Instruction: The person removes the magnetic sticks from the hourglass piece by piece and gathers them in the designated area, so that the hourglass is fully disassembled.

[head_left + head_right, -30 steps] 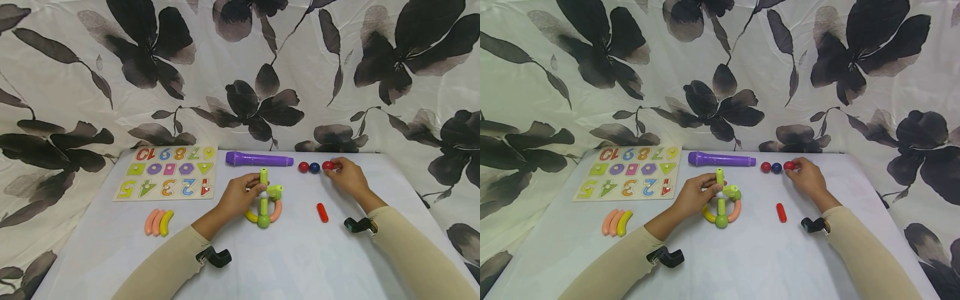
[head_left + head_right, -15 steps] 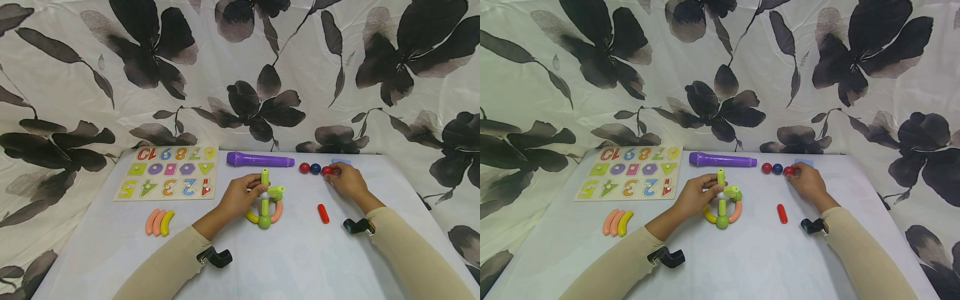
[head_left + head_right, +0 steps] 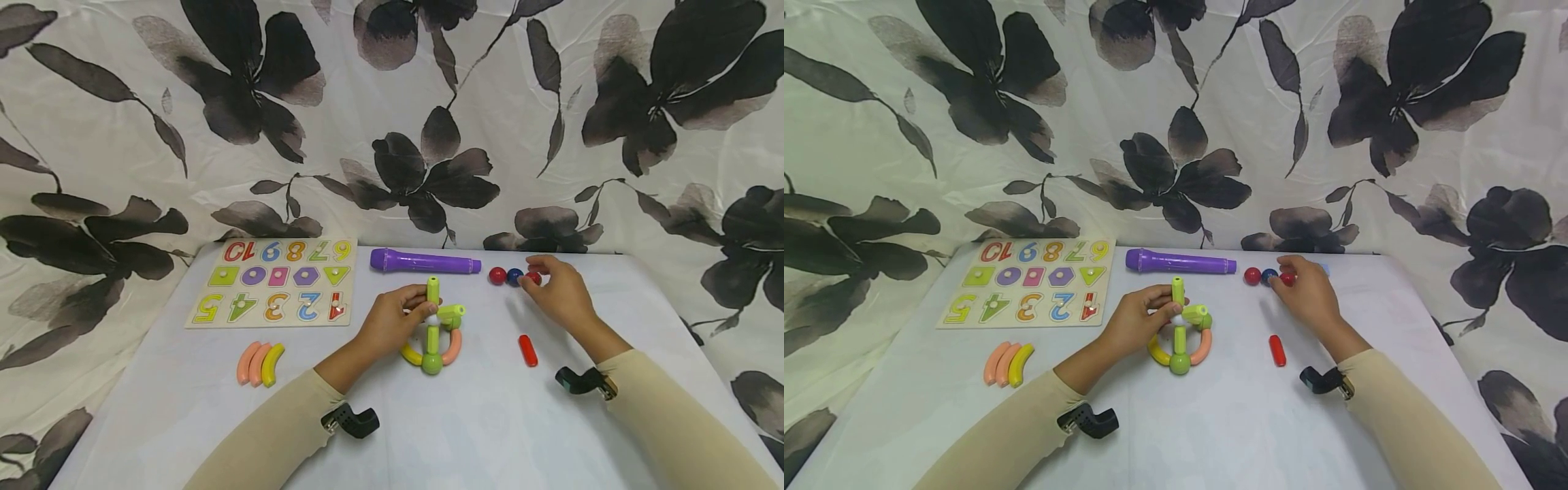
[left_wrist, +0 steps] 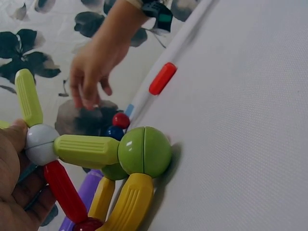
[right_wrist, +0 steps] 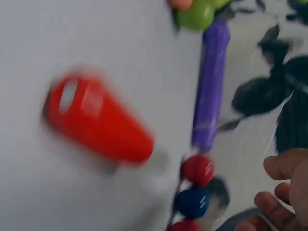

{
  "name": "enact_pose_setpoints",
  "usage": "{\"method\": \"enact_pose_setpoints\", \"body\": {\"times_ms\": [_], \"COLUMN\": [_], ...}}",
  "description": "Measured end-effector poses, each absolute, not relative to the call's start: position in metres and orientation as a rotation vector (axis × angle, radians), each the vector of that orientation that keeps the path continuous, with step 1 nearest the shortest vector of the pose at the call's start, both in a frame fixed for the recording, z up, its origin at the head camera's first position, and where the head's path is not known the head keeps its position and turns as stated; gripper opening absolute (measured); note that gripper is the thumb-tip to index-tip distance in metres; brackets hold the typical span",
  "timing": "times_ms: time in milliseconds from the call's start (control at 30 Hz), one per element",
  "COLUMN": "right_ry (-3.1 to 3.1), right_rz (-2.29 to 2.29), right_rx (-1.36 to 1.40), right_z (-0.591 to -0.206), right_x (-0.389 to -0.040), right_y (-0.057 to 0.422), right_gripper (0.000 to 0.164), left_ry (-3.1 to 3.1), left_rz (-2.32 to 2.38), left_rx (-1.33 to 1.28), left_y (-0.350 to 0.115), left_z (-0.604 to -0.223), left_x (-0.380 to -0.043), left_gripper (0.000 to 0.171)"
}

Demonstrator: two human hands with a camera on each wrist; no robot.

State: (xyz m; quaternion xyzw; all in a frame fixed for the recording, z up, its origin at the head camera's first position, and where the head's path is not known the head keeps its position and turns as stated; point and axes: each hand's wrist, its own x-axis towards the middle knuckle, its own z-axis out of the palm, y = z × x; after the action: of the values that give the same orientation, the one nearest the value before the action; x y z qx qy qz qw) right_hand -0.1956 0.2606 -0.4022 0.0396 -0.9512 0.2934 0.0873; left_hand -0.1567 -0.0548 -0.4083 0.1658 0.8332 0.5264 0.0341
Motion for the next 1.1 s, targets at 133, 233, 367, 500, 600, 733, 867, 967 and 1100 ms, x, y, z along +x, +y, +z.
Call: {"method": "enact_pose_setpoints", "body": {"times_ms": [133, 233, 367, 500, 600, 733, 867, 967, 1100], "right_ry": [-2.768, -2.733, -2.689, -2.645, -2.612, -2.577, -2.565, -2.554, -2.541], "right_rz": [0.98, 1.056, 1.141, 1.192, 1.231, 1.263, 1.298, 1.327, 1.353], "right_rx": [0.323, 0.461, 0.59, 0.69, 0.726, 0.724, 0.688, 0.663, 0.645], "right_z": [-0.39, -0.385, -0.383, -0.388, -0.393, -0.401, -0.404, -0.406, -0.408], "right_x": [-0.178, -0.162, -0.144, -0.132, -0.127, -0.125, -0.124, -0.124, -0.125], "right_y": [0.235, 0.218, 0.199, 0.183, 0.174, 0.165, 0.157, 0.154, 0.151], "right_gripper": [0.047, 0.048, 0.051, 0.053, 0.054, 0.053, 0.049, 0.046, 0.042], "left_ry": [2.557, 2.548, 2.544, 2.541, 2.543, 2.55, 2.553, 2.556, 2.556], "left_rz": [1.622, 1.63, 1.629, 1.632, 1.634, 1.633, 1.64, 1.643, 1.645], "left_rx": [0.509, 0.515, 0.525, 0.54, 0.555, 0.57, 0.58, 0.584, 0.587], "left_y": [-0.055, -0.055, -0.055, -0.056, -0.056, -0.056, -0.056, -0.057, -0.057], "left_z": [-0.408, -0.408, -0.408, -0.409, -0.411, -0.413, -0.413, -0.412, -0.412], "left_x": [-0.157, -0.156, -0.157, -0.158, -0.159, -0.159, -0.159, -0.159, -0.16], "left_gripper": [0.034, 0.034, 0.035, 0.035, 0.035, 0.035, 0.035, 0.035, 0.034]}}
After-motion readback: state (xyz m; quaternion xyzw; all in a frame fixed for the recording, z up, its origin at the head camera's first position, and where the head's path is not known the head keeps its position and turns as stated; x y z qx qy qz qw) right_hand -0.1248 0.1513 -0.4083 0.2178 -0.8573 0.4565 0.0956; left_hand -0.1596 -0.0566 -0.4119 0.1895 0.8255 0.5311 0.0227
